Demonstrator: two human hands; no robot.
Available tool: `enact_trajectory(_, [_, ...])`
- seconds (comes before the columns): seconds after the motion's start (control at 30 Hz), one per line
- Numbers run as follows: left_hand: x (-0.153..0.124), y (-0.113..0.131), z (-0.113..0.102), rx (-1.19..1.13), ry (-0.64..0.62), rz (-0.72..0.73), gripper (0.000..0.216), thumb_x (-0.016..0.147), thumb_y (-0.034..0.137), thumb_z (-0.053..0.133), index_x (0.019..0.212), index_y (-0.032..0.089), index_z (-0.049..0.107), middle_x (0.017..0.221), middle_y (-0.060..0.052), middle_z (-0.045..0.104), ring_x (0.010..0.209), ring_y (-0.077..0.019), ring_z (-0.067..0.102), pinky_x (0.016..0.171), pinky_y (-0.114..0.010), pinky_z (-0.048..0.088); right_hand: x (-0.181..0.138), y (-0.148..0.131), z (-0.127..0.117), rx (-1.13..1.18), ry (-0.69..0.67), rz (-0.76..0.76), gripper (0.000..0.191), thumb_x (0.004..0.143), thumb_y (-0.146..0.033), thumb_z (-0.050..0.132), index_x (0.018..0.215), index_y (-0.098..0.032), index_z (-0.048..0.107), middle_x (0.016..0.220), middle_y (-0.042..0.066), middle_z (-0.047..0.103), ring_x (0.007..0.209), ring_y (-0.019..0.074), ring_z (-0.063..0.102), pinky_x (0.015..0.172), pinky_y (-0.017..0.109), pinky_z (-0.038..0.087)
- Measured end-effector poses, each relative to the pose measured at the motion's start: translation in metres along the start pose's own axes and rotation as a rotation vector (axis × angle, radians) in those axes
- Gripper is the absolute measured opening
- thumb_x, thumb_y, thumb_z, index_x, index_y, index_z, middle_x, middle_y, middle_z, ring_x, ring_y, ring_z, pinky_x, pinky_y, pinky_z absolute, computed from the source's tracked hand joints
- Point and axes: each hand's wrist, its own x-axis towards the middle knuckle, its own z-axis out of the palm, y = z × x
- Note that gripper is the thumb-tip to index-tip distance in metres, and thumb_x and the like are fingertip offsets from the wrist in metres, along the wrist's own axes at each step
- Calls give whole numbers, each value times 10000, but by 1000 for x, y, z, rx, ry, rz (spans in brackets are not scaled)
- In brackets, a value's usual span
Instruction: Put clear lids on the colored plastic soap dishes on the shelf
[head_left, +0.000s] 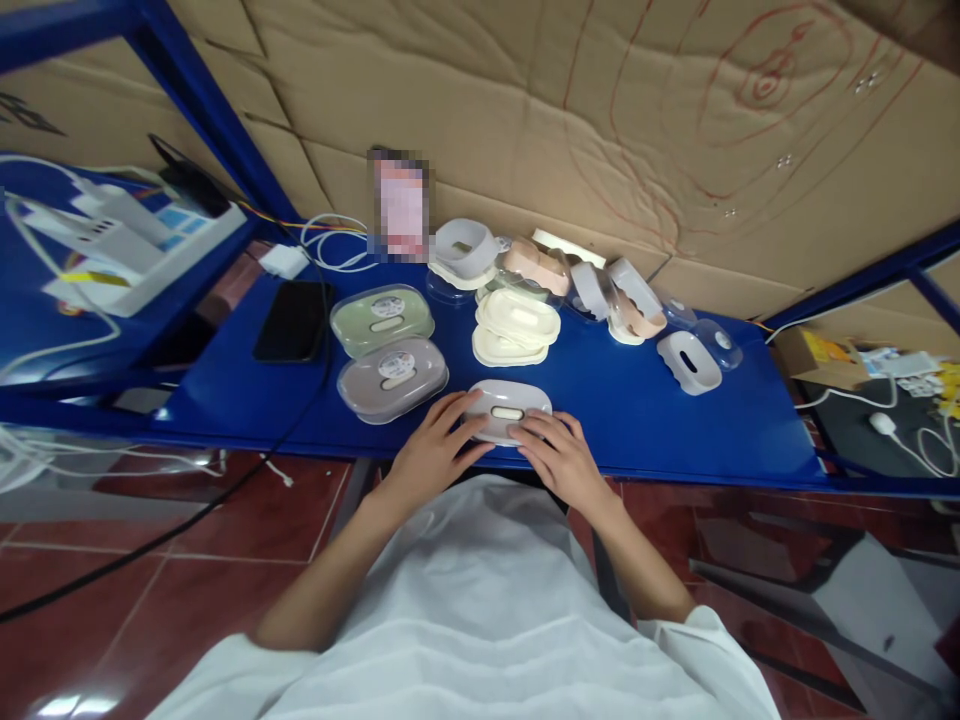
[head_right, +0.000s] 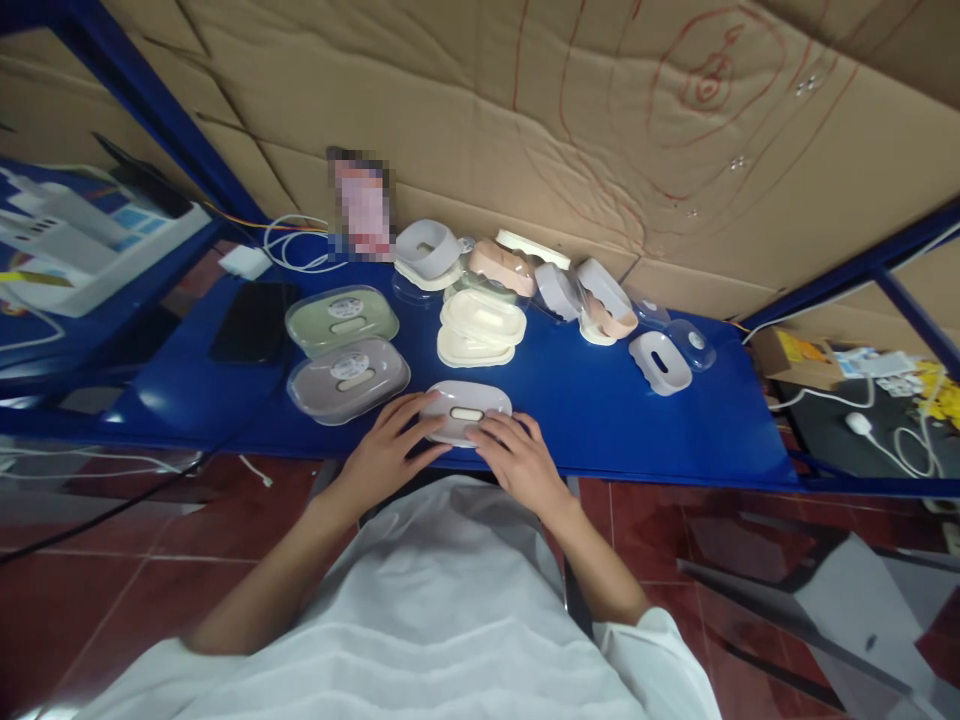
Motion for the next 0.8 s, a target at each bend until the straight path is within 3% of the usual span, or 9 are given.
enact_trajectory(0.13, [0,3,-1,19,-17,-14,318,1025,320,694,1332,245,660,1560,-132,581,1437,-330,548,1178,-546,549,-3,8,-6,56,-18,0,388,1114,-239,525,1481,-260,649,1410,98,738,1433,237,614,1201,481,439])
enact_trajectory(0.27, [2,5,-3,-6,14,-54,254,979,282,730,1226,245,685,1574,-125,552,1495,-347,511,1226,-573,500,19,46,-27,31,72,109,417,1138,-266,414,1476,-262,658,1439,96,727,1430,252,619,1180,505,461])
enact_trajectory(0.37, [3,6,-4,-30,16,-64,214,960,262,731,1162,223,671,1588,-144,516,1524,-353,486,1240,-567,486,54,81,-40,-22,123,169,419,1144,-301,402,1470,-224,653,1478,108,699,1426,264,612,1177,492,459])
enact_trajectory(0.5, [5,7,-5,-51,18,-60,223,958,257,733,1162,220,650,1572,-157,524,1509,-354,500,1218,-565,509,111,107,-43,-105,92,126,418,1144,-323,392,1426,-197,674,1478,111,693,1364,288,626,1123,485,481])
enact_trajectory(0.63, [5,7,-4,-61,33,-43,233,969,248,731,1177,210,633,1552,-167,533,1505,-350,507,1215,-555,515,170,110,-36,-237,61,113,455,1141,-354,405,1493,-163,620,1542,150,633,1393,344,572,1131,539,442])
enact_trajectory(0.8, [5,6,-4,-56,31,-36,232,986,261,724,1187,215,619,1533,-165,539,1497,-345,514,1212,-556,520,228,106,-15,-365,11,96,596,1065,-451,608,1563,-134,537,1624,219,533,1496,421,456,1214,654,329])
